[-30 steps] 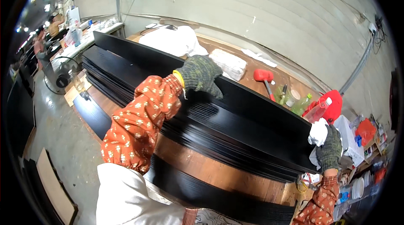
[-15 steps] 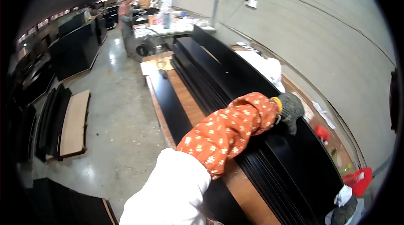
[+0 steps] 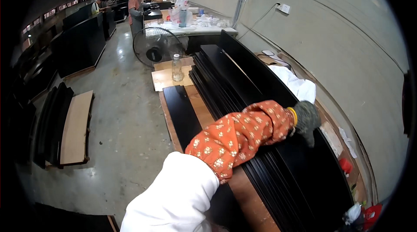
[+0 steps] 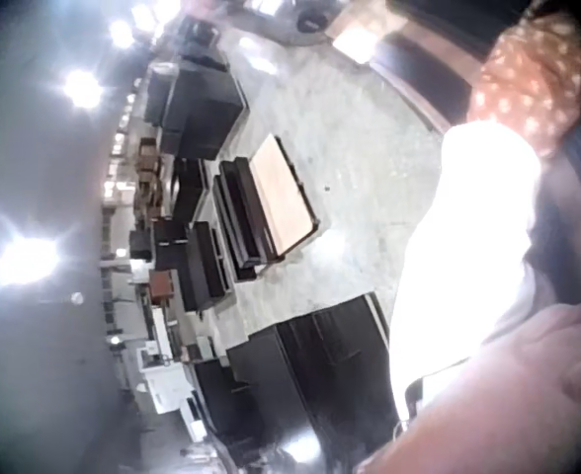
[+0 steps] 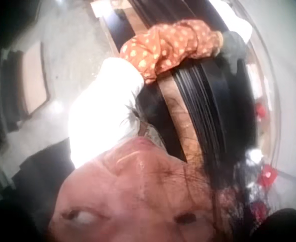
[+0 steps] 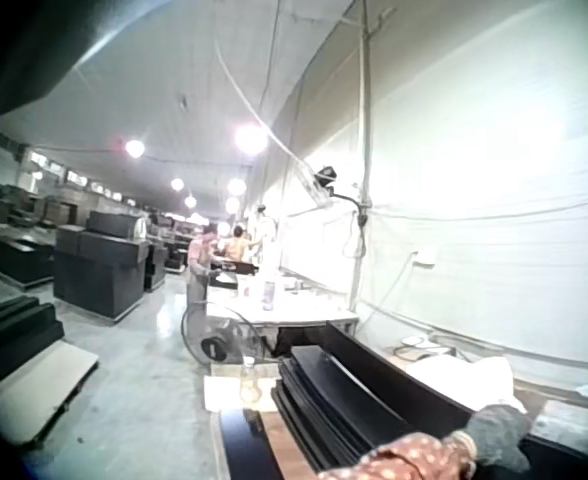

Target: The person sands black panels with a sanding block and wipes them down with a cloth on a workbench.

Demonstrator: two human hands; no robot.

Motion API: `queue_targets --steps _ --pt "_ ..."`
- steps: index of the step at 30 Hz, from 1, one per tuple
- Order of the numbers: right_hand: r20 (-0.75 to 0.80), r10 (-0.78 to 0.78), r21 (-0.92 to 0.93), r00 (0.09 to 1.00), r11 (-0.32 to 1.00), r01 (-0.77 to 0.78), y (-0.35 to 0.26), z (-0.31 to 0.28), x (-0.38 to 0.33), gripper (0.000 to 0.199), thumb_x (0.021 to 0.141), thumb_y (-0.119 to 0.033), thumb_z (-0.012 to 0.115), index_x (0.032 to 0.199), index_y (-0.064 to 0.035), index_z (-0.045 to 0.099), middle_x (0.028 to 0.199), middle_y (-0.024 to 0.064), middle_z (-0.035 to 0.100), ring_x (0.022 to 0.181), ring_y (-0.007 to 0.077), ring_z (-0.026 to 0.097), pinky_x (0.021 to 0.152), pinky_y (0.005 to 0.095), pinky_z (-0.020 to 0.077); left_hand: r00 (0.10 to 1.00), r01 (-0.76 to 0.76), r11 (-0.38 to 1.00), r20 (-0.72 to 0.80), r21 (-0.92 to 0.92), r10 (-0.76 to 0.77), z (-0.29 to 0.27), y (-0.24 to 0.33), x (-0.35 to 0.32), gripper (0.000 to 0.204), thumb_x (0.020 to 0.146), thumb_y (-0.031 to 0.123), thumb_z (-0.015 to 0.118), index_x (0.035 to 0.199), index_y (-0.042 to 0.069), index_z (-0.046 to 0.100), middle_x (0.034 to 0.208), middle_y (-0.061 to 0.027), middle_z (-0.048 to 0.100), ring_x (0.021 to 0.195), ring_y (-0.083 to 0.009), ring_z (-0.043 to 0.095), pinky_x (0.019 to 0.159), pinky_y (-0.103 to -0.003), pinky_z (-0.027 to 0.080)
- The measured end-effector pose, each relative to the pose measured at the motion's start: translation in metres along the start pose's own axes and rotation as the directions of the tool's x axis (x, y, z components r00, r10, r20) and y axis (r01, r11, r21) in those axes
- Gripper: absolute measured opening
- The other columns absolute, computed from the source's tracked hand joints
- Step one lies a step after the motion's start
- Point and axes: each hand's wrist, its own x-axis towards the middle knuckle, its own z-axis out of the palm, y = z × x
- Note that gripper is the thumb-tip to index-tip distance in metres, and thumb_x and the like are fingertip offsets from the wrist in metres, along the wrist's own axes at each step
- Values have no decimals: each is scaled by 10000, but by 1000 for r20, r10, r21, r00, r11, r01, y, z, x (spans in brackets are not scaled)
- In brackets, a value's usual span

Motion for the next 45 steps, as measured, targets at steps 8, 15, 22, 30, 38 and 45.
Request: queue_targets --steps 8,15,22,30,38,45 --pt "113 36 118 993 992 -50 -116 47 94 491 901 -177 536 1378 -109 439 1123 205 612 1032 362 588 891 442 453 948 -18 994 -318 -104 -16 64 1 40 433 517 513 761 680 114 710 658 -146 643 656 -338 637 626 -454 488" --pt "149 124 121 981 982 -143 -156 39 113 480 927 -189 520 1393 -117 428 1110 213 618 1011 365 600 866 443 465 968 21 983 -241 -183 -66 41 18 20 488 490 533 765 641 74 702 655 -162 645 638 -344 632 647 -431 504" --pt "-190 -127 45 974 989 138 88 95 47 440 977 -300 451 1364 -92 468 1214 153 608 1097 306 594 946 396 446 983 -73 997 -170 -38 66 30 10 15 606 619 595 712 985 113 707 822 -141 682 766 -332 663 687 -432 499" --pt "107 -355 338 929 892 301 7 92 87 391 964 -361 470 1235 -96 568 1144 135 628 1066 258 601 937 360 444 982 15 986 -190 166 17 25 -2 11 658 615 705 688 877 101 695 767 -118 669 745 -318 667 666 -429 512" --pt "413 -631 548 657 748 374 -119 141 182 390 954 -405 479 1133 -97 639 1111 124 633 1060 224 597 931 332 440 949 -73 973 -286 218 135 52 -6 -30 513 758 654 609 800 143 633 763 -73 603 766 -292 619 655 -430 463" --pt "348 -579 534 738 769 351 -125 134 162 412 944 -397 482 1153 -68 615 1124 128 612 1042 213 596 919 327 453 950 -258 955 -141 148 278 61 9 -66 662 782 588 631 1243 119 559 1250 -184 546 1132 -346 534 968 -467 414"
